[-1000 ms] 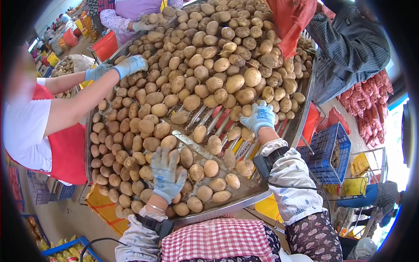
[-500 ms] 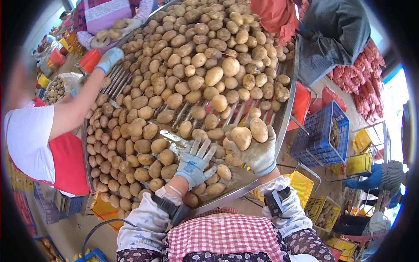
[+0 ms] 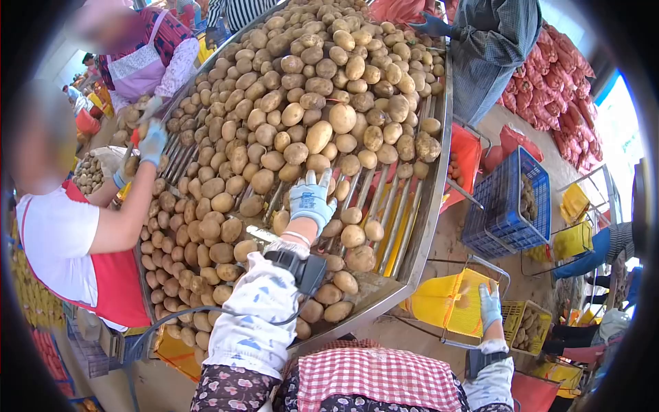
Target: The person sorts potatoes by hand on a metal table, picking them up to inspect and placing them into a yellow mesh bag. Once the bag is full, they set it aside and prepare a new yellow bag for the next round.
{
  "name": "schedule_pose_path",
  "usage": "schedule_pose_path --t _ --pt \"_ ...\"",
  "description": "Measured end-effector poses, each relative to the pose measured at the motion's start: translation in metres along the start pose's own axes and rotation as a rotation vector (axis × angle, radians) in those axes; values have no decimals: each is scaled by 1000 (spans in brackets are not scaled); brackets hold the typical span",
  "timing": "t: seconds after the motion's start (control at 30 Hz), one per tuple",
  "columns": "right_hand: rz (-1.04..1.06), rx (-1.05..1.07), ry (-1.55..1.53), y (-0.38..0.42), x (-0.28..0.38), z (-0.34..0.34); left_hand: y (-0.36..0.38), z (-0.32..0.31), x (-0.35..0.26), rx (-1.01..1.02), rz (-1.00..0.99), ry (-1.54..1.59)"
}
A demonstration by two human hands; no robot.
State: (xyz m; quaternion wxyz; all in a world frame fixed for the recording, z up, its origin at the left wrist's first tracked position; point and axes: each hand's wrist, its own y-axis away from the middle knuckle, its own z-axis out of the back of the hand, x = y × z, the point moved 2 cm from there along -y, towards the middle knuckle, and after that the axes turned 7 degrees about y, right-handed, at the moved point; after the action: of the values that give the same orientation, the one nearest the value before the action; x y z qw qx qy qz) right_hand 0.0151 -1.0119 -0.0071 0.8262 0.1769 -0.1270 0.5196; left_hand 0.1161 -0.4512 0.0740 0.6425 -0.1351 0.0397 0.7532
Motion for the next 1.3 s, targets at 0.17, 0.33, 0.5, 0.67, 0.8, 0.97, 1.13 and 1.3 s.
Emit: schedule_pose_path --t 0.17,0.33,0.5,0.67,0.8,0.97,1.13,1.3 --pt "144 452 -902 74 141 32 -17 10 -7 34 79 321" --pt "215 682 -1414 117 298 7 33 25 -71 153 -544 1014" --pt "3 1093 -1457 94 301 -14 2 12 -8 -308 -272 16" --pt "-164 1106 -1633 88 255 -3 50 14 -1 519 -389 262" --pt "-291 902 -1643 92 235 11 -30 33 -2 32 -202 201" --pt "-46 929 -1566 92 217 3 -111 8 8 -47 79 -181" --pt "-48 1083 -1567 91 214 8 -97 18 17 -252 -36 336" --pt "14 1223 -1523 100 276 16 -1 33 -32 256 99 1958"
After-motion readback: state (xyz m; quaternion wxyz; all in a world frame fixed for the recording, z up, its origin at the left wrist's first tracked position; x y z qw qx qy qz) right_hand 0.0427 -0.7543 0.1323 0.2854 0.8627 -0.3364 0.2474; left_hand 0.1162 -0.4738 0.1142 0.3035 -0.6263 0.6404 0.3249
